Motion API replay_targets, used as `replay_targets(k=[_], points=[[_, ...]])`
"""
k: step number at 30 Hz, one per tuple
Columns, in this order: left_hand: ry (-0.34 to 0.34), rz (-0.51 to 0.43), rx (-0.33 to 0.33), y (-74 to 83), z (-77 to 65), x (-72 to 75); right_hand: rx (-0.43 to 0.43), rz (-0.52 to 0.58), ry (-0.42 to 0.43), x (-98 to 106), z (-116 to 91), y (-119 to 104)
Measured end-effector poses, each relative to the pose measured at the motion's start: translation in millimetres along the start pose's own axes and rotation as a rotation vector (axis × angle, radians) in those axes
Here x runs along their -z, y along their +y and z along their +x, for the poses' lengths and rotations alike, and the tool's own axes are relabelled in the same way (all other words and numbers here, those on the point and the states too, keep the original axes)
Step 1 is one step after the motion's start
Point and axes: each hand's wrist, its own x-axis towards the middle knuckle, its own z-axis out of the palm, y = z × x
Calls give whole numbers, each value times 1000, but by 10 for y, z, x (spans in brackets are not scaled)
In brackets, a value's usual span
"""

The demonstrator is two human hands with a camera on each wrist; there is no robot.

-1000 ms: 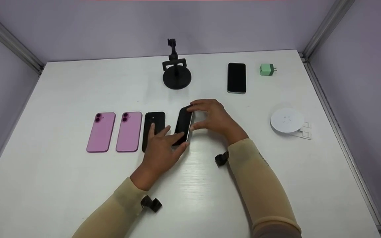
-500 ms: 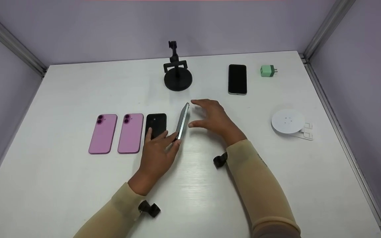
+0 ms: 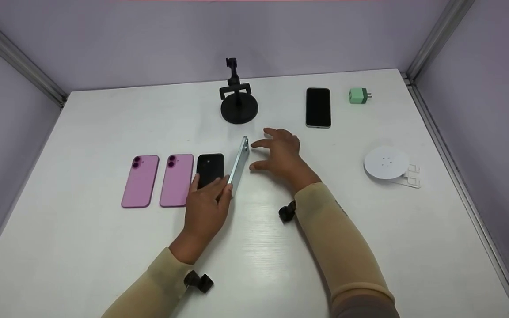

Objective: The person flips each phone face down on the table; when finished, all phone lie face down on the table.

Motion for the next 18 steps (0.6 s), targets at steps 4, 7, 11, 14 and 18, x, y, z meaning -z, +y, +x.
replay_targets(k=[4,7,11,14,18], points=[[-4,-42,15,30,12,-13,-13,-39,-20,-12,9,-35],[-24,-74,29,47,21,-23,-23,-47,-30,-9,6,-39],[-75,-112,45,63,35,-24,-23,-53,-42,5,-9,15],[-121,-135,48,58,41,-17,-19,-62,-53,27,-32,68],[-174,-118,29,34,35,-6,-30,-64,-72,58,-57,108]])
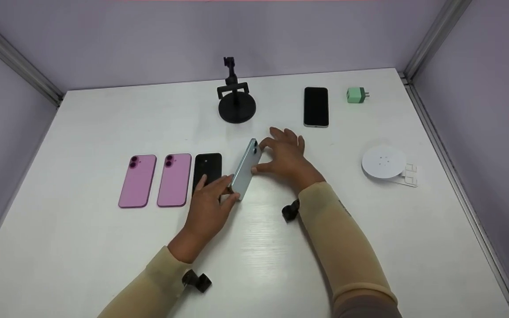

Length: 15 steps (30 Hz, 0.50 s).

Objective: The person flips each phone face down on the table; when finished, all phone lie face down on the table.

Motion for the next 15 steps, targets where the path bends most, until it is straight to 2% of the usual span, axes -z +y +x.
replay_targets(k=[4,10,12,15], points=[[-31,69,-35,-27,-4,14,5,-7,-18,9,-12,29],[-77,188,-122,-56,-6,17,1,-16,-48,30,-59,78],[-77,202,-129,-55,-4,13,2,-21,-51,39,-79,88],[-62,196,-101,-57,-3,-1,5,-28,-51,38,-100,100]])
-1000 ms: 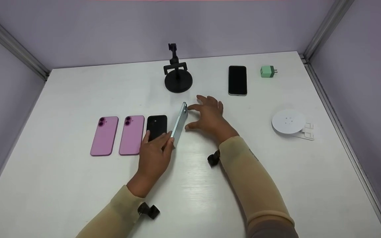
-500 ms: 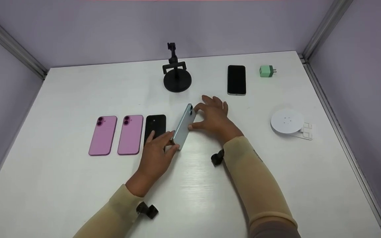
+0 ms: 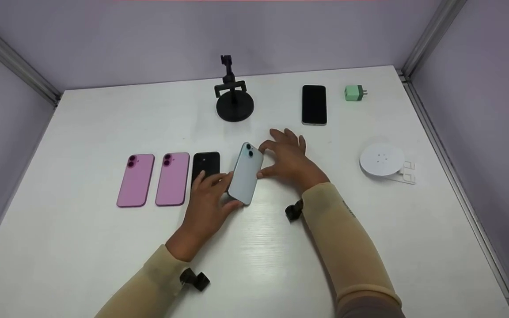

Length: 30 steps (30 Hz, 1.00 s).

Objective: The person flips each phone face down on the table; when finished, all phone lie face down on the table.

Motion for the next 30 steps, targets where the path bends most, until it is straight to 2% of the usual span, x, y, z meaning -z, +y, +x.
replay_targets(k=[5,14,25,30], points=[[2,-11,57,8,-2,4,4,-3,-5,3,-18,-3],[-3,91,70,83,-3,-67,28,-9,-66,67,-45,40],[11,112,118,82,-27,-111,29,-39,-70,52,4,-16],[0,88,149,57,-20,-138,15,-45,-71,54,39,-44]])
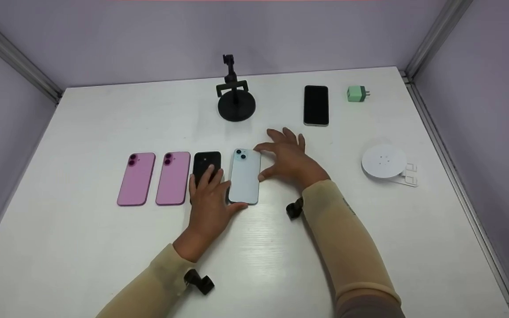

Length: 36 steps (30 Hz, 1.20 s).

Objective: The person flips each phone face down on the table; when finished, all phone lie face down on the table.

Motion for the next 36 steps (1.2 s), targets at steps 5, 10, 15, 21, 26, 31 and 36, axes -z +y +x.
replay_targets(k=[5,10,15,21,26,31,36], points=[[-25,-37,28,-8,15,-18,4,-4,-20,26,21,-6],[-43,-46,40,-11,27,-18,17,-25,-47,50,53,-22],[-53,-33,54,-22,21,-7,15,-26,-62,33,74,-34],[-41,-16,51,-40,19,-13,9,-19,-66,24,77,-46],[-51,-16,31,-37,17,-12,2,-15,-56,26,67,-56],[-58,9,12,-14,35,-7,-5,-11,-40,83,58,-24],[-58,19,6,9,55,3,-77,25,100,271,92,148]])
